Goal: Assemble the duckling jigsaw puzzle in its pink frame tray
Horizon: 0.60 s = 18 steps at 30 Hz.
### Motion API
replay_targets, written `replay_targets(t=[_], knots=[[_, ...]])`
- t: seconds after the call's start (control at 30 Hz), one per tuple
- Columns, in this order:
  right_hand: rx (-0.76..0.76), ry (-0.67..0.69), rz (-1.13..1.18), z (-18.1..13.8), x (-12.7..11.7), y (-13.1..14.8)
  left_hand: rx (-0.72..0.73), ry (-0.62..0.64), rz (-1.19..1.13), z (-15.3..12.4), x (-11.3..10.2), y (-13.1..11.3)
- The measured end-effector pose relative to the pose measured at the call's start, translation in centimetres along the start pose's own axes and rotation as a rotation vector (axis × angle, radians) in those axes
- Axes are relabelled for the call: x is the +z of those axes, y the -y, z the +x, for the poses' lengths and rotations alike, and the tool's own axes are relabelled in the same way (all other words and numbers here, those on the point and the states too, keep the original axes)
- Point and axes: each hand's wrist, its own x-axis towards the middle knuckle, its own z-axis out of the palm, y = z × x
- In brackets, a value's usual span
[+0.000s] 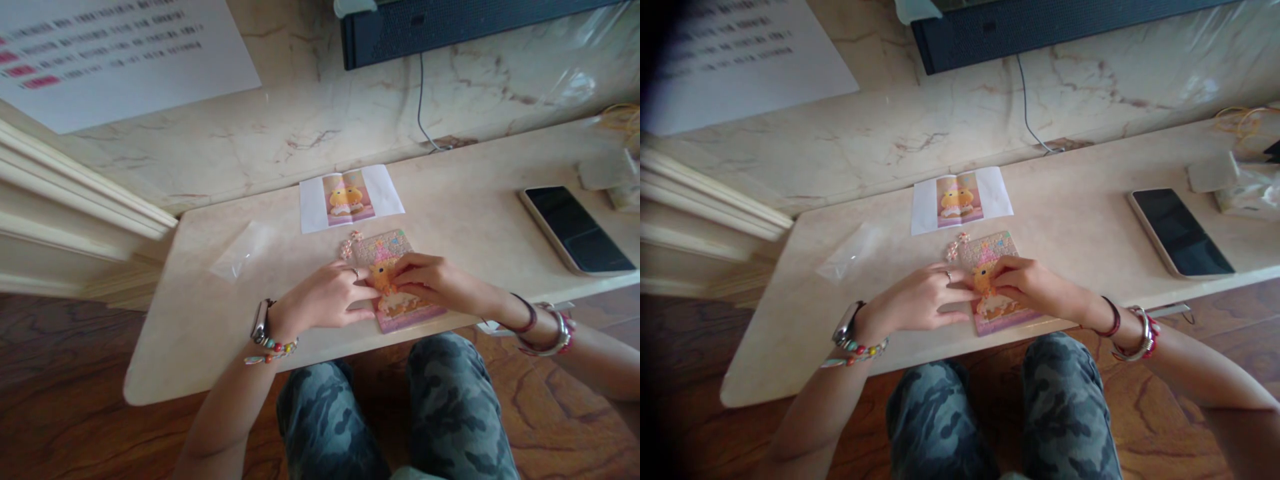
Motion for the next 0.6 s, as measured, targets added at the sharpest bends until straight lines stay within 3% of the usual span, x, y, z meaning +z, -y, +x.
replay_targets(t=[0.6], knots=[[-0.015,-0.085,0.012,-0.43,0.59,-0.08,-0.019,0.084,0.026,-0.26,-0.34,-0.20]])
